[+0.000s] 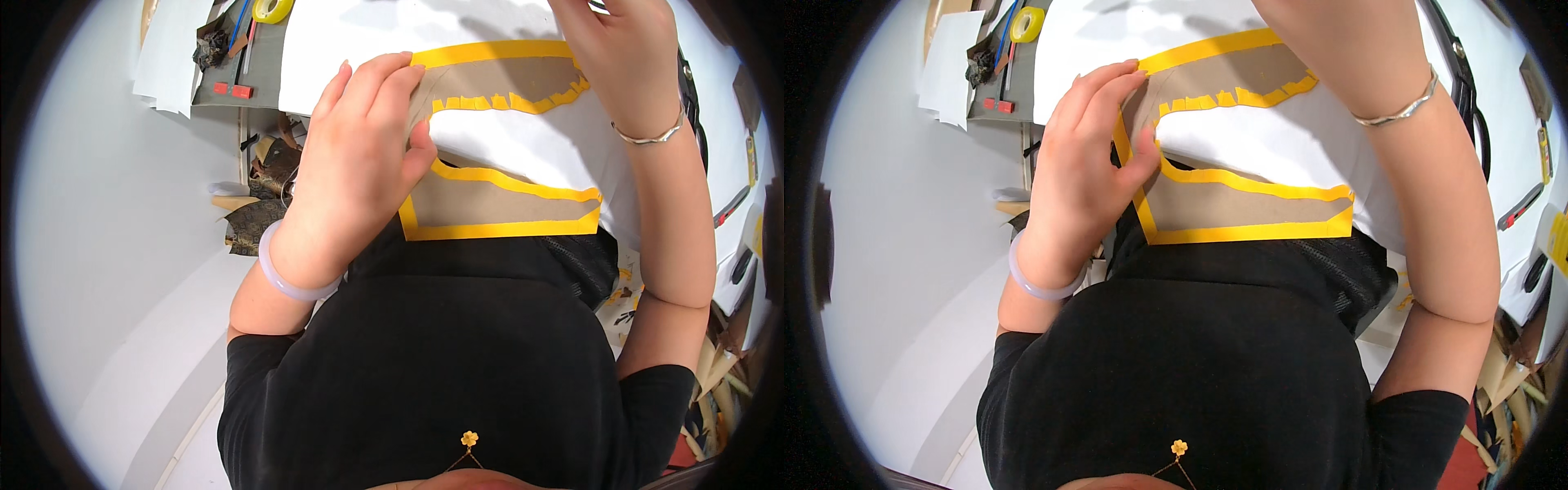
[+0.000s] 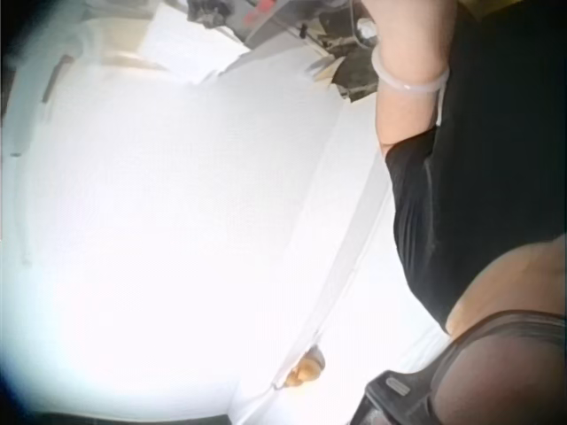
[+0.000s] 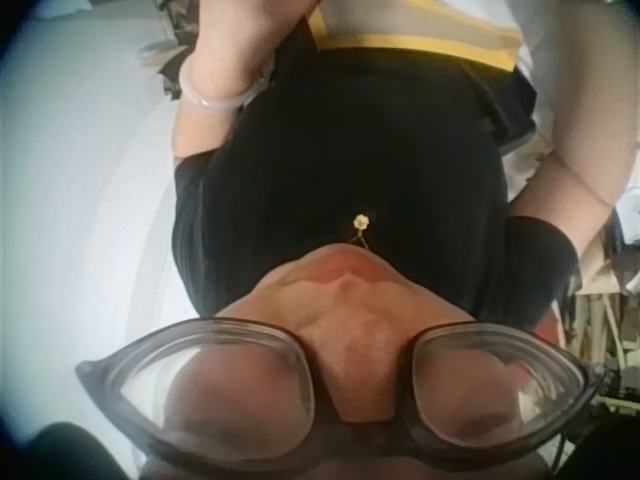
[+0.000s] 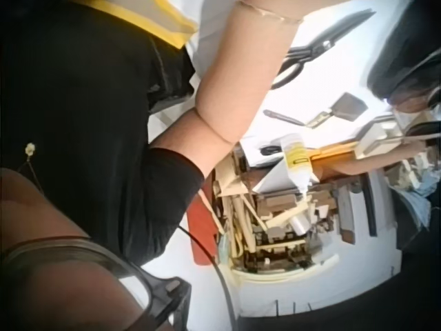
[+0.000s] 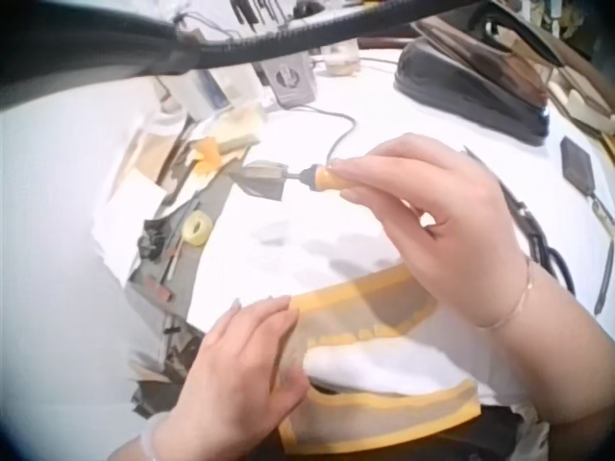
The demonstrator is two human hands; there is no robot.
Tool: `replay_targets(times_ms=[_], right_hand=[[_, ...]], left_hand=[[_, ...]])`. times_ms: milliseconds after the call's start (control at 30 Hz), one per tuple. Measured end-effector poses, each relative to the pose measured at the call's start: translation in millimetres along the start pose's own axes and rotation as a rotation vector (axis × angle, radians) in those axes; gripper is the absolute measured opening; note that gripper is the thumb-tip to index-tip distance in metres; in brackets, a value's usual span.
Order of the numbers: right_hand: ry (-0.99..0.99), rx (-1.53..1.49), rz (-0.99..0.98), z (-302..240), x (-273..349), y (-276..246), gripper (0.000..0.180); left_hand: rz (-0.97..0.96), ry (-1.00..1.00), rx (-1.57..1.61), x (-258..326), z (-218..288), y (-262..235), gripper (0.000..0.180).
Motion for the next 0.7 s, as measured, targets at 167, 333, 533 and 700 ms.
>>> replay_targets(times_ms=[167,333,533,700], right_hand=[[0.007,-0.051,-0.011,3.1,1.8,-0.4,0.024],[-0.068,-0.01,0.047,1.9,3.5,1.6,0.023],[-0.03,-0.017,0.006,1.1,3.6,-1.4,0.022],[0.056,-0.05,-0.024,9.1,3.6,-0.1,0.027]], left_hand=[[-0.003,-0.03,0.038,7.4,-2.1,2.6,0.037],[0.015,-0.04,0.003,8.2,2.4,3.5,0.027],[-0.03,-0.099,0.106,3.9,-2.9,3.1,0.016],[-0.034,-0.062,0.118,-0.6,-15.6,-1.7,0.012]])
Point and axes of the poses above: each hand's wrist, its own x-axis away from the middle knuckle, its own y-axis out of the palm, z = x × y, the point moved 8 cm from there along -x, towards the middle knuckle, and after that the axes turned 9 degrees about -z, right-handed, at the moved point
